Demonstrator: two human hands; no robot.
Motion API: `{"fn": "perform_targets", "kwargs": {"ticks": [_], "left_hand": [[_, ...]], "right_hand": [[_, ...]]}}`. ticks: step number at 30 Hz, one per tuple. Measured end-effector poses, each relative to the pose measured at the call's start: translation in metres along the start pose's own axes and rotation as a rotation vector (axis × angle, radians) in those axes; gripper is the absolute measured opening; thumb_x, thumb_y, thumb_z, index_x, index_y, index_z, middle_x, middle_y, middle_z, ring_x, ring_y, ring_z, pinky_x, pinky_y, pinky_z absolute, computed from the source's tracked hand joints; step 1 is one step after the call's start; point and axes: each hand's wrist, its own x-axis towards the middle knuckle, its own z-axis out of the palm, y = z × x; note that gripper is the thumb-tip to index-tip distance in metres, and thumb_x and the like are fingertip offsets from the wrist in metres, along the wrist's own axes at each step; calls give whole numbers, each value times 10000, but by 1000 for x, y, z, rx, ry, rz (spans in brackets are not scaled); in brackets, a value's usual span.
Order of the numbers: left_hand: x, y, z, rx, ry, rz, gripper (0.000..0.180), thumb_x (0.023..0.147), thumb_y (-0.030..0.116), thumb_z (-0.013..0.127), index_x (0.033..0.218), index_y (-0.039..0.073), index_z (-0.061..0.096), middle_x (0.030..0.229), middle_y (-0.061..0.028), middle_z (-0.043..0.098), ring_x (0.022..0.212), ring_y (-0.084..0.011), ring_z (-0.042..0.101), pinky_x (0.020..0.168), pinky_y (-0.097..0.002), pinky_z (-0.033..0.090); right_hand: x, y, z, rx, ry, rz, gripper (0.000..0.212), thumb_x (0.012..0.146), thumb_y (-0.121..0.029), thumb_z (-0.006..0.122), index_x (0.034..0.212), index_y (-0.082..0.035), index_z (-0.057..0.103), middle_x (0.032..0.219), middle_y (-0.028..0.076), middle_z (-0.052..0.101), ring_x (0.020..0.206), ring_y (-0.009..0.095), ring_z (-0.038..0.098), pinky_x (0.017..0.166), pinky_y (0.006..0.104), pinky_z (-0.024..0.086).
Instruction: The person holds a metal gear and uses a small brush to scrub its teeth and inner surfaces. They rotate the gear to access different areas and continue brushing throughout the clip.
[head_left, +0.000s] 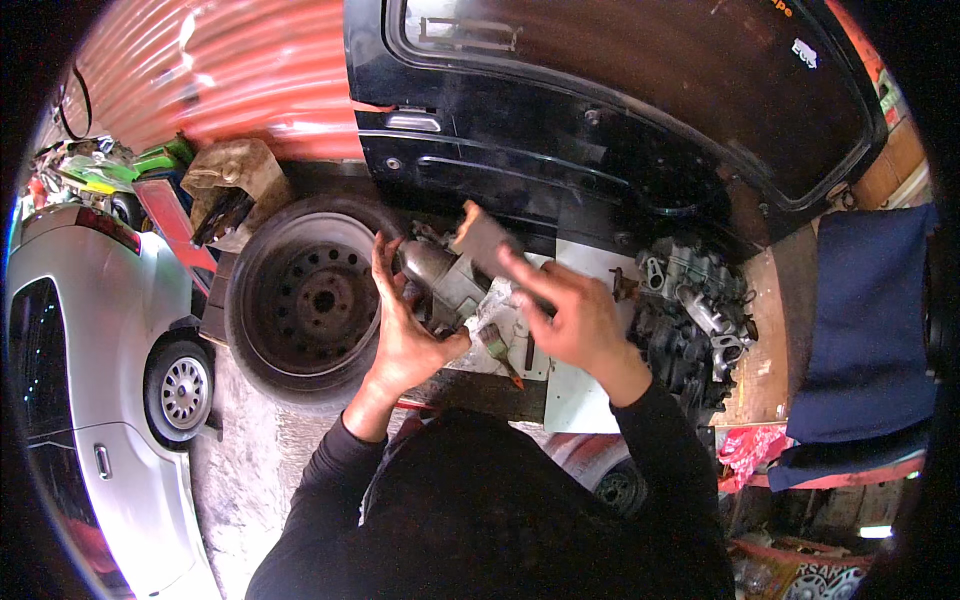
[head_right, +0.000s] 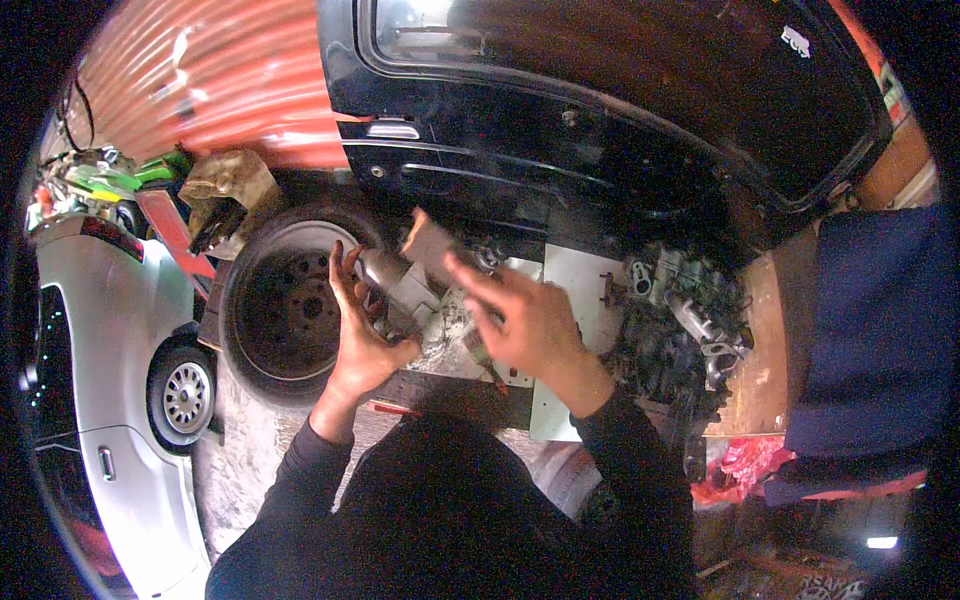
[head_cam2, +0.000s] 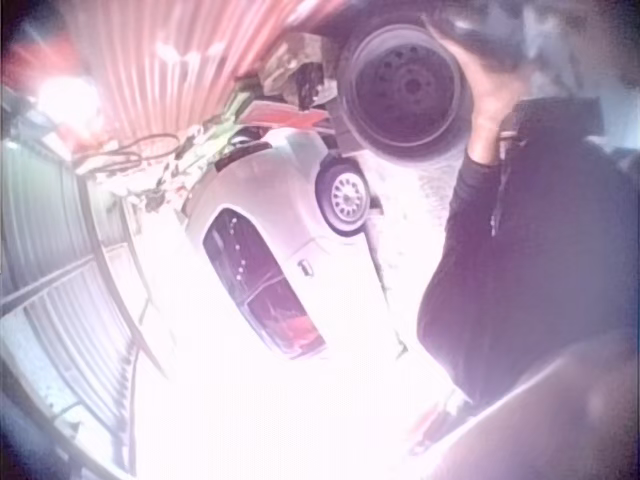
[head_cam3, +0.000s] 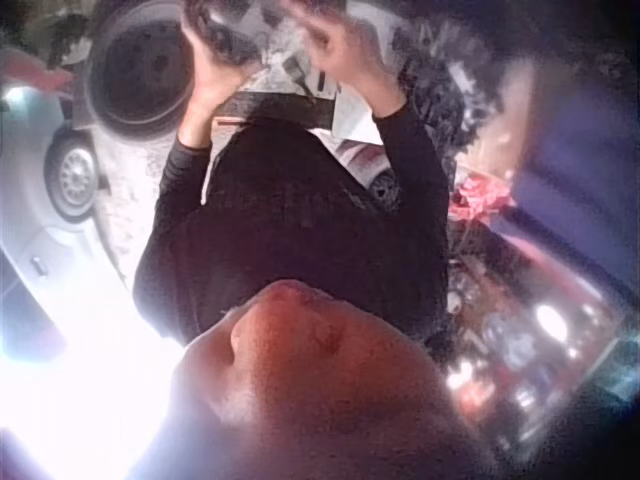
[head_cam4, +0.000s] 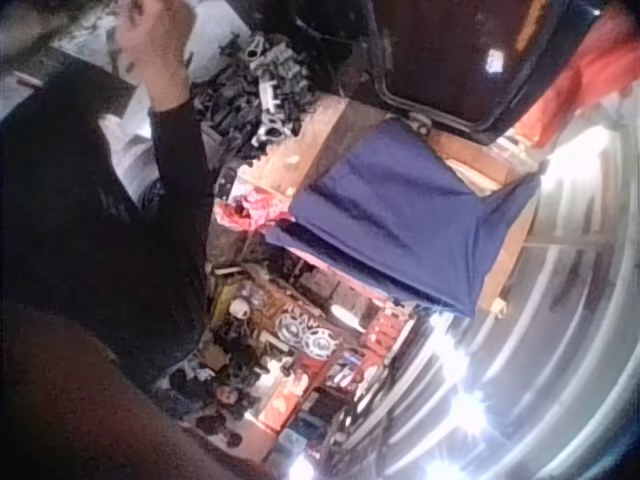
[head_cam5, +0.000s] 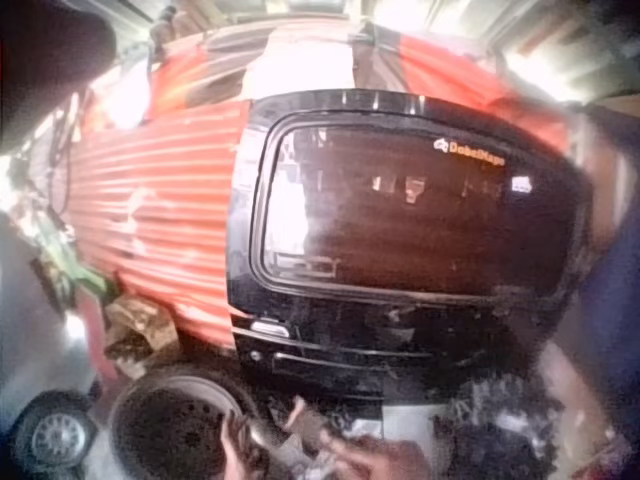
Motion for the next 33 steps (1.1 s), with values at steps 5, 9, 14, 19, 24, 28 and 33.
{"fn": "perform_targets", "kwargs": {"ticks": [5,9,14,19,24,28,33], "left_hand": [[2,-9,13,-52,15,33,1404,600,28,879,1607,93,-98,1602,-217,152,1453,-360,325,1158,-513,408],[0,-10,9,-27,-1,49,1403,598,21,869,1608,93,-103,1599,-227,149,1459,-365,316,1163,-506,400],[2,-2,4,-74,2,-21,1419,589,-2,868,1610,97,-112,1608,-219,127,1454,-366,323,1168,-514,391],[5,-6,-2,5,11,4,1438,585,-2,875,1610,108,-129,1611,-223,126,1453,-372,330,1142,-509,427],[9,-1,-6,-40,28,85,1463,582,37,904,1609,124,-135,1606,-231,141,1427,-373,387,1143,-511,423],[10,13,-10,-68,82,44,1389,565,-38,779,1626,196,-85,1590,-153,186,1410,-368,391,1129,-505,422],[7,11,-19,-30,102,-14,1407,598,-5,848,1611,139,-117,1584,-189,168,1378,-350,431,1095,-522,465]], "right_hand": [[-4,0,-13,-26,-57,-21,572,919,-180,678,1456,-344,567,1020,119,747,759,283,740,677,376,623],[-7,-11,-8,-41,-5,-71,588,907,-178,703,1462,-320,570,895,118,704,652,300,682,603,408,572],[9,-12,-23,40,55,71,575,933,-181,671,1478,-317,547,825,127,671,674,315,678,635,414,573],[17,-6,-25,90,104,69,556,948,-198,647,1483,-310,544,896,158,707,726,333,701,646,433,575],[16,-23,-28,-27,-152,-16,554,955,-143,626,1491,-251,538,933,158,730,756,321,725,718,399,602],[26,-27,-34,-32,-14,-75,525,948,-184,651,1458,-286,577,958,154,735,770,311,727,685,418,594],[42,-16,-29,10,140,-29,580,929,-198,675,1477,-337,548,823,104,684,686,309,688,633,424,577]]}}
